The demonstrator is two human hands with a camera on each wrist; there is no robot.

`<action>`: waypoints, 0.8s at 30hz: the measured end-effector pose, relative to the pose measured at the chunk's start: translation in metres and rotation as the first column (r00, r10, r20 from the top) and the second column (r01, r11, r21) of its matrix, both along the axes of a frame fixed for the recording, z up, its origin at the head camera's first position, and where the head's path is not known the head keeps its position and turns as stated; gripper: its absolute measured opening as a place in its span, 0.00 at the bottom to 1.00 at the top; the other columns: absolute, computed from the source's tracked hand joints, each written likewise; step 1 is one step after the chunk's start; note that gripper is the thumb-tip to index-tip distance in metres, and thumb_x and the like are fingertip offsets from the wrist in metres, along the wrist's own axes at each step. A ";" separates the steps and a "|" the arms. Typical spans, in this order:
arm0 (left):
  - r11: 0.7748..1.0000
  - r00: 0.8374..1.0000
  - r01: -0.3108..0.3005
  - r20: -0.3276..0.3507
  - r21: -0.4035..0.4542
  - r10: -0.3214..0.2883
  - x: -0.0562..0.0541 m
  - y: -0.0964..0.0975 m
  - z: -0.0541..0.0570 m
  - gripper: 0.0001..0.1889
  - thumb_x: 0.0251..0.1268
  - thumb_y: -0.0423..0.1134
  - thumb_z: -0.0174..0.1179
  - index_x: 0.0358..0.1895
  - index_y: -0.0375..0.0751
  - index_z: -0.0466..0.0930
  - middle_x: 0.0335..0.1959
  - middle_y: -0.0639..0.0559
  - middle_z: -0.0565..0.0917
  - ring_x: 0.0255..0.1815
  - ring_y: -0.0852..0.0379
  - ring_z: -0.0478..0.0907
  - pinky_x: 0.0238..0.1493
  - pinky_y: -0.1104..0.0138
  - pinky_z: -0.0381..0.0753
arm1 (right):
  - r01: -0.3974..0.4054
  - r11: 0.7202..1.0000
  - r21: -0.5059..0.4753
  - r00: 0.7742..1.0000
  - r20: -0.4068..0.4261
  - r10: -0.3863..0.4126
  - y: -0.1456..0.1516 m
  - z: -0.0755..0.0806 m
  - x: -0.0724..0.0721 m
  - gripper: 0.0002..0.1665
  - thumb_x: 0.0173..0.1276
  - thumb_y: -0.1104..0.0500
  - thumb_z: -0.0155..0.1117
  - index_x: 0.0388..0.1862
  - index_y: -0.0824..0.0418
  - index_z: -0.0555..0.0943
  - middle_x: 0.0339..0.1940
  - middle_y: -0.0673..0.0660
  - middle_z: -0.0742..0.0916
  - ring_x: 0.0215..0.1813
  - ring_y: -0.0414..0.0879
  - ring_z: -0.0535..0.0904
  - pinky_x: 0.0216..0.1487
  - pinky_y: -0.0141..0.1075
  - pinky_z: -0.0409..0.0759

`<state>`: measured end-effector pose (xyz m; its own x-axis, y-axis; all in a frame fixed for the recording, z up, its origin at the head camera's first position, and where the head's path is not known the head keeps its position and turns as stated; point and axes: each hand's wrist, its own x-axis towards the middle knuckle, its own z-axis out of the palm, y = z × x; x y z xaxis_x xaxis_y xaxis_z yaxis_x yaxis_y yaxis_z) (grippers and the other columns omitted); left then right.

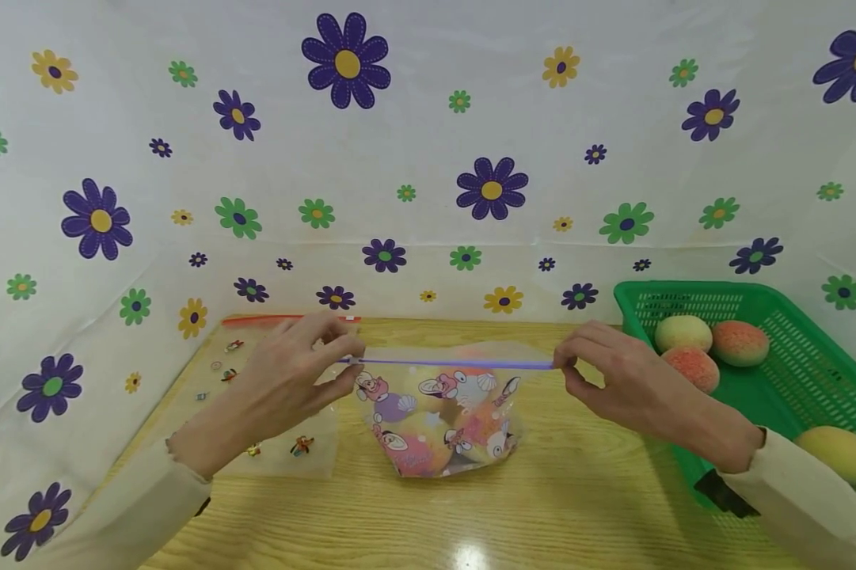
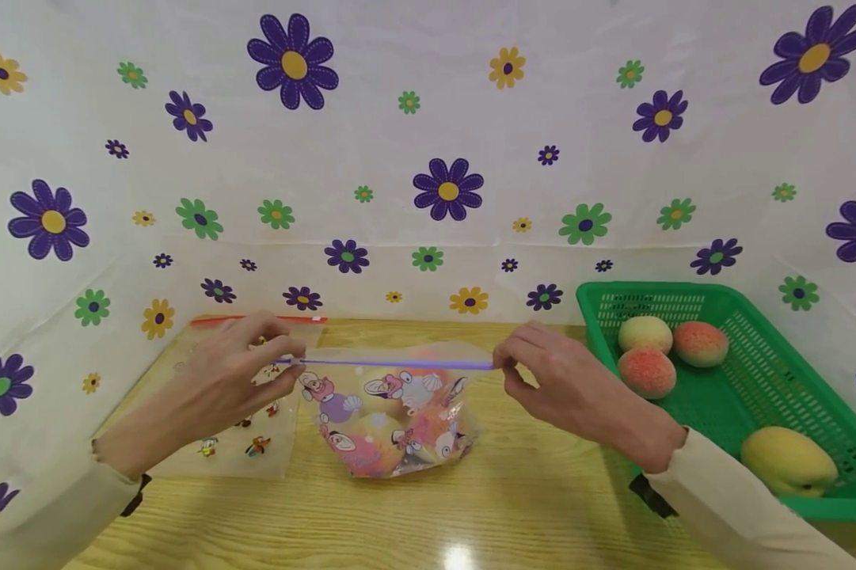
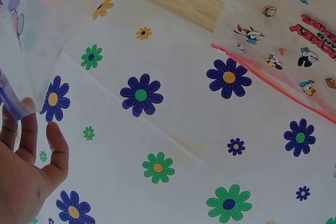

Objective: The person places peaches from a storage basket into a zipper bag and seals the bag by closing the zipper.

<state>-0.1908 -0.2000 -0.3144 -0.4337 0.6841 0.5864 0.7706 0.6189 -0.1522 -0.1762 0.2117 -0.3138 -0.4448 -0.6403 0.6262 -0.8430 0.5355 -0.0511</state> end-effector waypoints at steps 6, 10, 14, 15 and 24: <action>1.000 1.000 0.001 -0.009 0.014 -0.001 0.000 -0.004 0.001 0.04 0.68 0.41 0.62 0.43 0.50 0.81 0.40 0.52 0.81 0.38 0.56 0.77 0.35 0.59 0.79 | 0.003 1.000 0.001 1.000 -0.002 -0.003 0.000 0.001 0.000 0.20 0.48 0.76 0.75 0.37 0.59 0.81 0.35 0.48 0.85 0.37 0.38 0.78 0.43 0.20 0.78; 0.999 1.000 0.011 -0.020 0.032 -0.010 -0.001 -0.006 -0.001 0.05 0.73 0.43 0.57 0.42 0.49 0.81 0.39 0.52 0.81 0.37 0.57 0.76 0.32 0.61 0.77 | 0.013 1.000 0.005 1.000 0.003 -0.013 0.000 0.001 0.000 0.20 0.48 0.76 0.75 0.37 0.58 0.82 0.35 0.48 0.85 0.37 0.38 0.78 0.42 0.21 0.79; 0.999 1.000 0.010 -0.024 0.036 -0.009 -0.001 -0.009 -0.001 0.11 0.79 0.47 0.50 0.44 0.49 0.81 0.39 0.52 0.81 0.37 0.57 0.76 0.32 0.61 0.77 | 0.024 1.000 0.002 1.000 -0.002 -0.024 0.000 0.000 0.000 0.20 0.48 0.76 0.76 0.36 0.59 0.82 0.35 0.48 0.85 0.36 0.38 0.78 0.42 0.20 0.78; 0.999 1.000 0.009 -0.026 0.035 -0.009 -0.001 -0.009 -0.001 0.12 0.80 0.48 0.49 0.44 0.49 0.81 0.39 0.52 0.81 0.37 0.57 0.76 0.32 0.61 0.76 | 0.024 1.000 0.001 1.000 -0.002 -0.024 0.000 0.000 0.000 0.20 0.47 0.76 0.76 0.36 0.59 0.82 0.35 0.49 0.85 0.36 0.38 0.78 0.42 0.20 0.78; 1.000 1.000 -0.008 -0.026 0.026 0.009 0.001 -0.013 0.000 0.13 0.80 0.49 0.48 0.45 0.50 0.81 0.38 0.52 0.80 0.34 0.57 0.74 0.31 0.63 0.75 | 0.028 1.000 -0.011 1.000 0.000 -0.028 0.000 0.001 0.001 0.21 0.47 0.76 0.76 0.36 0.59 0.82 0.35 0.49 0.86 0.37 0.37 0.78 0.42 0.19 0.78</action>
<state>-0.1902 -0.2133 -0.3146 -0.4239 0.6648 0.6151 0.7613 0.6295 -0.1557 -0.1751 0.2114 -0.3130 -0.4623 -0.6202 0.6337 -0.8275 0.5586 -0.0568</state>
